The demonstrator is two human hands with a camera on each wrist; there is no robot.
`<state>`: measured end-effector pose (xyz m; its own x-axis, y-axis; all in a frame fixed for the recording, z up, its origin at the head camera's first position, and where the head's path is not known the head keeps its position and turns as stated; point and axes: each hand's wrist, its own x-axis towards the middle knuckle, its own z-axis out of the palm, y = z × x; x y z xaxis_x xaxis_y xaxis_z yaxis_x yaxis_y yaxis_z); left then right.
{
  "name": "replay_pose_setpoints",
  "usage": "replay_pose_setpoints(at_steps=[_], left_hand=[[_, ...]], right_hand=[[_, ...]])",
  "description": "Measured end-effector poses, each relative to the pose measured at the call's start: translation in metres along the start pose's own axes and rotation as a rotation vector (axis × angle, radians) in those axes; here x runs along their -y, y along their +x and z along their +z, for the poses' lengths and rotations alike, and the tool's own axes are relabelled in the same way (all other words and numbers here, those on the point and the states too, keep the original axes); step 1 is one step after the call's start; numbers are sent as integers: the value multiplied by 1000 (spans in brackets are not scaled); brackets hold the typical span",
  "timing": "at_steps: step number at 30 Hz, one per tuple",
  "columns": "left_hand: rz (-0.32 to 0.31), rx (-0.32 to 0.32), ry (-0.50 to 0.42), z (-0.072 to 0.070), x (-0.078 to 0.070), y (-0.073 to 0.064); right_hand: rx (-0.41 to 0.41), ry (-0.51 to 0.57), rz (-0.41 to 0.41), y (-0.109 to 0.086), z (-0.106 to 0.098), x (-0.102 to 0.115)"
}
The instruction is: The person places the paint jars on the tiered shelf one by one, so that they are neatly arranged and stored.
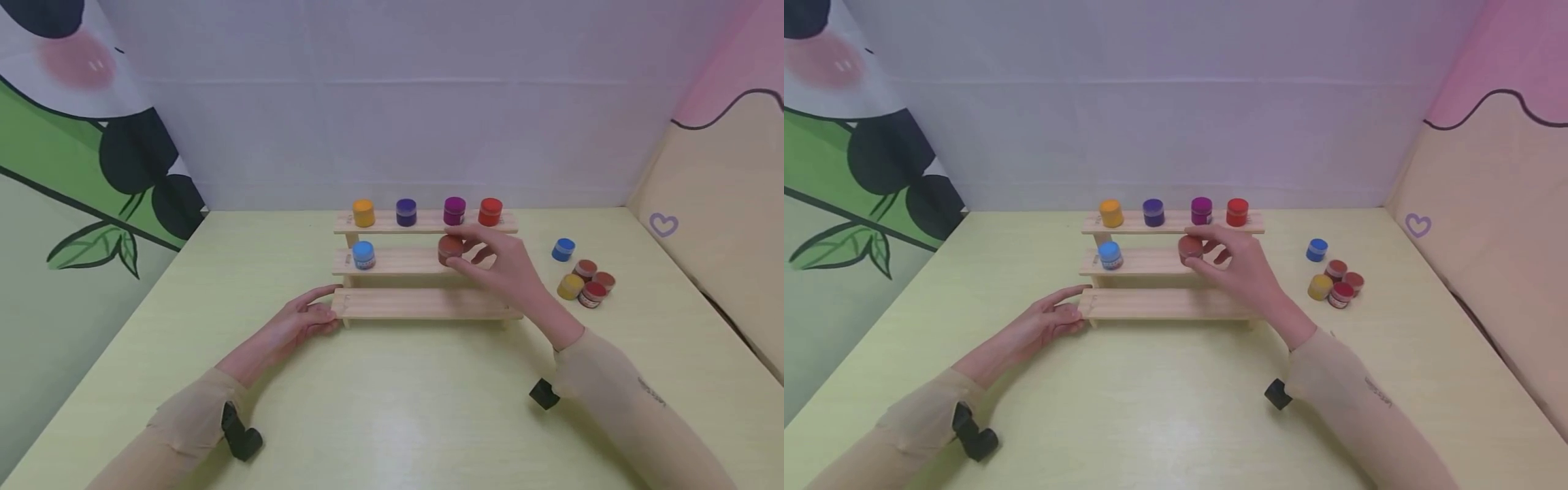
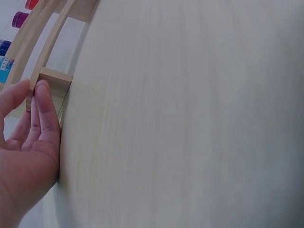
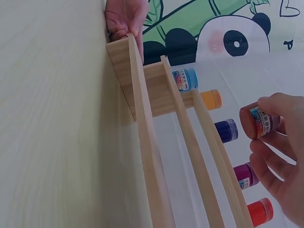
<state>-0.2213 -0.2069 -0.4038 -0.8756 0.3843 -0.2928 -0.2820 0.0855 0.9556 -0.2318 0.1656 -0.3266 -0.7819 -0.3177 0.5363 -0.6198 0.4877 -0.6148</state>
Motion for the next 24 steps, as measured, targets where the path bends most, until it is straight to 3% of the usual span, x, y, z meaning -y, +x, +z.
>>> replay_pose_setpoints(at_steps=[16,24], left_hand=[[12,-4,22,1,0,-3],[15,-10,9,2,0,-3]], right_hand=[[49,132,-7,20,24,4],[86,145,60,24,39,0]])
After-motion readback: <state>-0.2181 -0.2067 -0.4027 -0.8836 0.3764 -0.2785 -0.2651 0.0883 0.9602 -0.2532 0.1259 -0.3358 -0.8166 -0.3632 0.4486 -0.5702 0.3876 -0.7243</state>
